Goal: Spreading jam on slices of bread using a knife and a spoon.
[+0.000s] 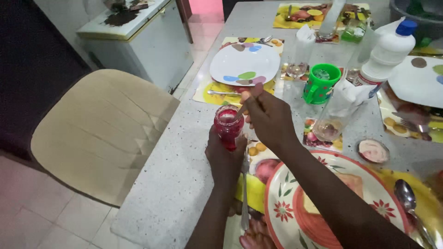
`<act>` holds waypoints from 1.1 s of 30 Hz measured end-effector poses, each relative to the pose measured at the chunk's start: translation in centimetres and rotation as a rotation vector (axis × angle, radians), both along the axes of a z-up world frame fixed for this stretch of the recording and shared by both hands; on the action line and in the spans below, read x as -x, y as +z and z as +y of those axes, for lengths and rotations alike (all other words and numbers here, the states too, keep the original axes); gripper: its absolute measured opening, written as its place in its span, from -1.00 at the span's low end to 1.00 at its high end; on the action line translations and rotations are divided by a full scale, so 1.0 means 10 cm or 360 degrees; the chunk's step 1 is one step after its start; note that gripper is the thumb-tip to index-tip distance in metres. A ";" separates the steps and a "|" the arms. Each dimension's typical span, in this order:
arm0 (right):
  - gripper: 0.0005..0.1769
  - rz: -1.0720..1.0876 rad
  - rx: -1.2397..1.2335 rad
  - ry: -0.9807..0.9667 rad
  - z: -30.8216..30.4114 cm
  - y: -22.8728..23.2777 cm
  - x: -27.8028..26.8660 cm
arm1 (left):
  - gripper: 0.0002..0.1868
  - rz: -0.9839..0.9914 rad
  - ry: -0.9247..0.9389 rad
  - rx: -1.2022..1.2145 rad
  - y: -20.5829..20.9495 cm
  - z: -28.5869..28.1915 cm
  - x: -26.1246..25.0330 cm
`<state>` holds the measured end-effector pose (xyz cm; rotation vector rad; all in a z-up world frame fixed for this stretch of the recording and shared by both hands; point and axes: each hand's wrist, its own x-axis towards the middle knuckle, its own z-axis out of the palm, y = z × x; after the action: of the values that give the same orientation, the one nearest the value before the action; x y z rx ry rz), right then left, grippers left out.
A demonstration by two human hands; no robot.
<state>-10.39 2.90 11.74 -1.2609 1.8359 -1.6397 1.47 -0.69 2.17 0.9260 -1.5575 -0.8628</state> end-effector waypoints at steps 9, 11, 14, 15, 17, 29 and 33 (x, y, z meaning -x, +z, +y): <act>-0.63 -0.0205 0.0429 -0.0031 -0.06 -0.10 0.20 | -0.31 -0.0067 0.0124 0.0116 -0.07 -0.01 0.01; -0.64 -0.0359 0.0513 0.0020 -0.08 -0.15 0.28 | -0.29 -0.0064 0.0148 0.0065 -0.06 0.00 0.03; -0.65 -0.0635 0.0530 0.0039 -0.08 -0.27 0.40 | -0.30 -0.0064 0.0134 -0.0045 0.01 0.05 0.02; -0.66 -0.0751 0.0465 0.0015 -0.08 -0.32 0.44 | -0.32 -0.0064 0.0104 -0.0105 0.04 0.07 0.02; -0.69 -0.0892 0.0452 0.0072 -0.09 -0.42 0.55 | -0.31 -0.0061 0.0107 -0.0036 -0.02 0.05 0.01; -0.75 -0.0961 0.0477 0.0130 -0.01 -0.35 0.63 | -0.22 -0.0021 0.0089 -0.0051 0.00 0.06 0.01; -0.80 -0.1119 0.0383 0.0093 0.05 -0.47 0.72 | -0.25 0.0041 0.0048 -0.0129 -0.02 0.05 0.01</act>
<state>-17.56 3.37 7.09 -0.6634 1.1899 -1.9767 1.32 -0.19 1.96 0.9904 -1.4920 -0.9183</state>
